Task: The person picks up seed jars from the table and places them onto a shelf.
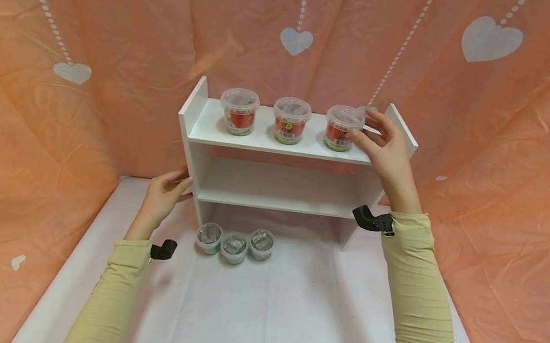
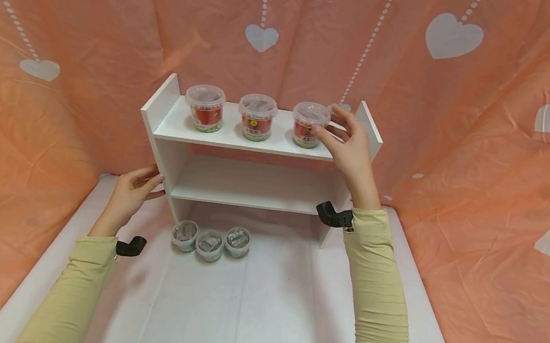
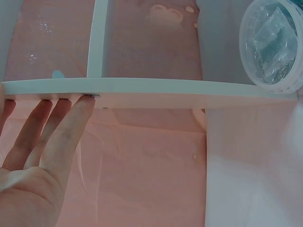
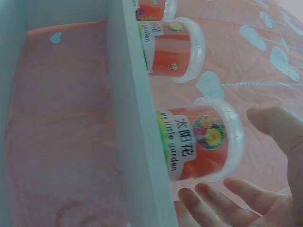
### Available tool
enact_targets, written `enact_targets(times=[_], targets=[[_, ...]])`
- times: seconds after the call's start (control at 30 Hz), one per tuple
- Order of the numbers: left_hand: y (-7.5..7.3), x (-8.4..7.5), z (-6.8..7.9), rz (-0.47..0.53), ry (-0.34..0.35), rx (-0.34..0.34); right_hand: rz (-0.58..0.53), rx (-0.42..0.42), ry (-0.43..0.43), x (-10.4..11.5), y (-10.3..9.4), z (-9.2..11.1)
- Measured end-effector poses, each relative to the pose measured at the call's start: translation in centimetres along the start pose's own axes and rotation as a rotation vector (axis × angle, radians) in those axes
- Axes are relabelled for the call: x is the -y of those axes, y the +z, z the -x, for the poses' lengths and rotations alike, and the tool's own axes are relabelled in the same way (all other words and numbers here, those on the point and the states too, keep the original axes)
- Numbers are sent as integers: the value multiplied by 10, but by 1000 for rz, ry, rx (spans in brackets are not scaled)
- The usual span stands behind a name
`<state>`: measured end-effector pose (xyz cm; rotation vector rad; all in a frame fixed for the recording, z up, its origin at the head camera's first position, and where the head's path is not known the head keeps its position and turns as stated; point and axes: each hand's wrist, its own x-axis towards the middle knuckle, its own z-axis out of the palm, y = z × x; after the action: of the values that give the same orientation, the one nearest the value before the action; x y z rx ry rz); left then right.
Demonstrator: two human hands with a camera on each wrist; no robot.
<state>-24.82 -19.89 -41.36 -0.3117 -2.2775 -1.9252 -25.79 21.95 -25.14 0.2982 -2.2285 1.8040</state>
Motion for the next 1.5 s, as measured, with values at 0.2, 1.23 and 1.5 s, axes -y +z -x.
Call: enact_targets(times=[0.2, 1.23, 1.5], targets=[[0, -2, 1, 21, 2, 3, -100, -33, -44, 1, -6, 11], [2, -2, 2, 32, 1, -12, -283, 155, -262, -25, -18, 75], [2, -2, 2, 30, 2, -14, -264, 246, -237, -49, -14, 85]])
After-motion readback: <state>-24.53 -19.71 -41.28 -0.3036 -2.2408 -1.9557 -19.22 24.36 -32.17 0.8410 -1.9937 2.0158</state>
